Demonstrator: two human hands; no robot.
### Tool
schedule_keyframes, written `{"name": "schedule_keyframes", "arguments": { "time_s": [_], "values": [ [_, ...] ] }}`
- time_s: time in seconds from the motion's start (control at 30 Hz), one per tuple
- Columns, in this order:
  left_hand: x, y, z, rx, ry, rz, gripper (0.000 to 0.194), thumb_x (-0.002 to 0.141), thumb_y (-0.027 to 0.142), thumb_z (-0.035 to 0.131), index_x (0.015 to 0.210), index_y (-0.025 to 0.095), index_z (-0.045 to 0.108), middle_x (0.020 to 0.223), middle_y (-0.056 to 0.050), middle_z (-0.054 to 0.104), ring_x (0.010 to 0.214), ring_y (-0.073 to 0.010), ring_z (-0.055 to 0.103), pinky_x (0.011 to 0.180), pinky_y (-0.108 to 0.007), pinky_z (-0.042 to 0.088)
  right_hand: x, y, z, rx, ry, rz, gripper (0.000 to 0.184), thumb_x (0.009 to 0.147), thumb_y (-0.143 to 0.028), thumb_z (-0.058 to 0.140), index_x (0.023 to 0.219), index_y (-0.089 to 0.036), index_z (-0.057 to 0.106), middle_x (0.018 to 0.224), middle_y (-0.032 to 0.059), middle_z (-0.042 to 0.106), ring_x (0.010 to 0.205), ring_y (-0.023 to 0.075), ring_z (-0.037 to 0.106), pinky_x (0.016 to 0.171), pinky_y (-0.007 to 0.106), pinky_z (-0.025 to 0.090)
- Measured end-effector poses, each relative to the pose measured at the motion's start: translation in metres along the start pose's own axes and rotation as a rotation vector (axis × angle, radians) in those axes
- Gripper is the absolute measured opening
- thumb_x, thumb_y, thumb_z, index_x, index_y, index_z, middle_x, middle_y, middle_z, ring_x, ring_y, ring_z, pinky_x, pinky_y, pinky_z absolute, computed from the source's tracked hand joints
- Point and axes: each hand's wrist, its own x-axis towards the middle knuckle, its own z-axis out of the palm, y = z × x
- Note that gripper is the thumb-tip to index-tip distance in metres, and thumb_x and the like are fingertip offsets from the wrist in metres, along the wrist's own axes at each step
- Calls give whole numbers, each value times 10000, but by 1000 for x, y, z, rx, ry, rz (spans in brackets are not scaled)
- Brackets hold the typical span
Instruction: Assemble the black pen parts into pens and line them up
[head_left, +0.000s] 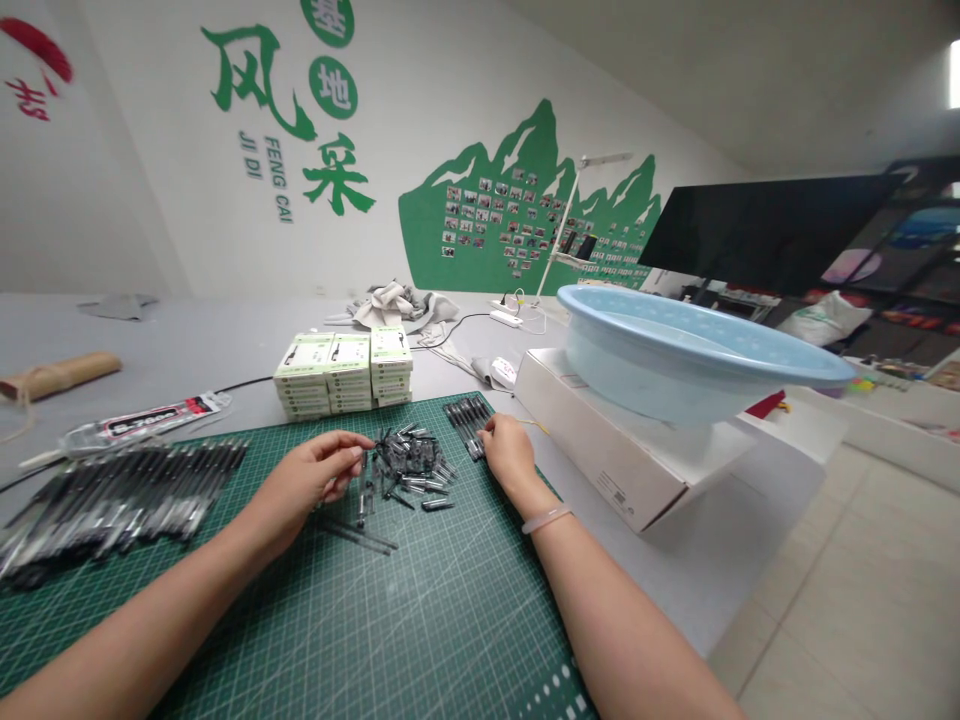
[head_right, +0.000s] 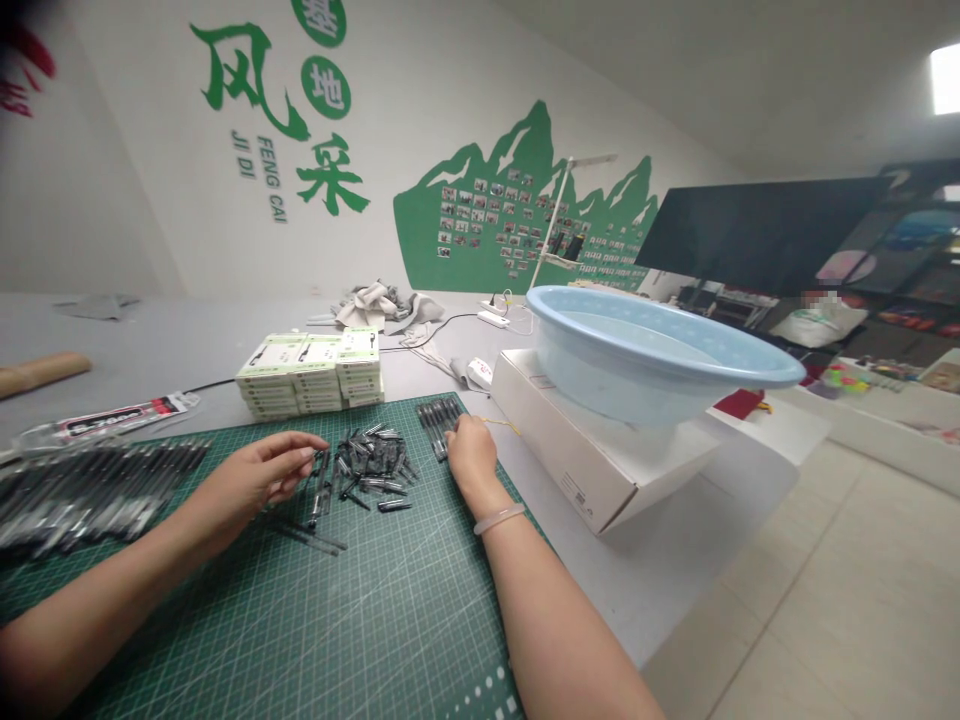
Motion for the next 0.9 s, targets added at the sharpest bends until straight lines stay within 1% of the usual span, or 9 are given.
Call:
{"name": "schedule_keyframes", "arguments": {
  "time_s": [0.13,0.2,0.3,0.4,0.47,0.57,0.67,0.8,0.9],
  "values": [
    [3,3,-7,105,20,41,360,771,429,640,1006,157,643,689,16,544,540,-106,424,490,-220,299,-2,-1,-5,12,39,-21,130,873,-307,624,888,-180,646,978,93,674,903,217,620,715,290,398],
    [8,7,-19,273,64,78,358,788,453,591,1007,176,648,691,13,567,546,-128,461,509,-239,334,-5,-6,-10,40,90,-61,123,891,-295,597,877,-180,640,960,92,664,888,220,615,718,298,406],
    [17,16,-50,762,150,120,328,799,441,543,966,195,682,779,-25,671,677,-192,587,628,-279,409,-16,-22,-16,134,154,-228,107,919,-244,546,886,-187,631,932,76,647,870,206,603,751,299,420],
    [23,24,-92,1228,175,42,307,801,405,527,930,199,714,924,-60,734,860,-244,635,731,-291,414,-34,-42,-19,221,97,-477,114,930,-217,528,897,-195,634,909,59,633,860,191,594,768,289,432],
    [24,27,-117,1358,210,-50,319,802,403,524,915,180,722,940,-93,742,884,-266,629,723,-299,405,-44,-52,-19,246,39,-605,119,932,-204,526,903,-197,640,912,58,628,866,188,590,776,285,439],
    [24,27,-139,1414,246,-161,331,781,424,559,869,152,726,913,-127,744,876,-278,626,708,-303,405,-51,-57,-18,277,15,-665,126,932,-186,522,900,-196,643,910,57,626,866,187,587,783,288,445],
    [23,21,-140,1443,244,-236,333,746,433,605,864,145,726,962,-151,741,909,-299,638,725,-318,430,-49,-54,-17,303,45,-633,120,931,-182,525,905,-194,642,907,58,626,856,189,589,774,294,449],
    [20,13,-125,1458,285,-297,405,784,417,554,984,97,703,1131,-244,687,1043,-387,621,754,-397,472,-46,-50,-19,321,64,-621,124,931,-179,523,918,-200,644,911,58,630,859,191,592,780,296,454],
    [18,12,-114,1452,319,-342,423,805,371,517,1032,62,695,1166,-283,664,1062,-420,622,753,-446,494,-46,-51,-20,313,69,-616,125,932,-182,523,905,-198,645,903,58,631,861,193,594,787,300,454]
  ]
}}
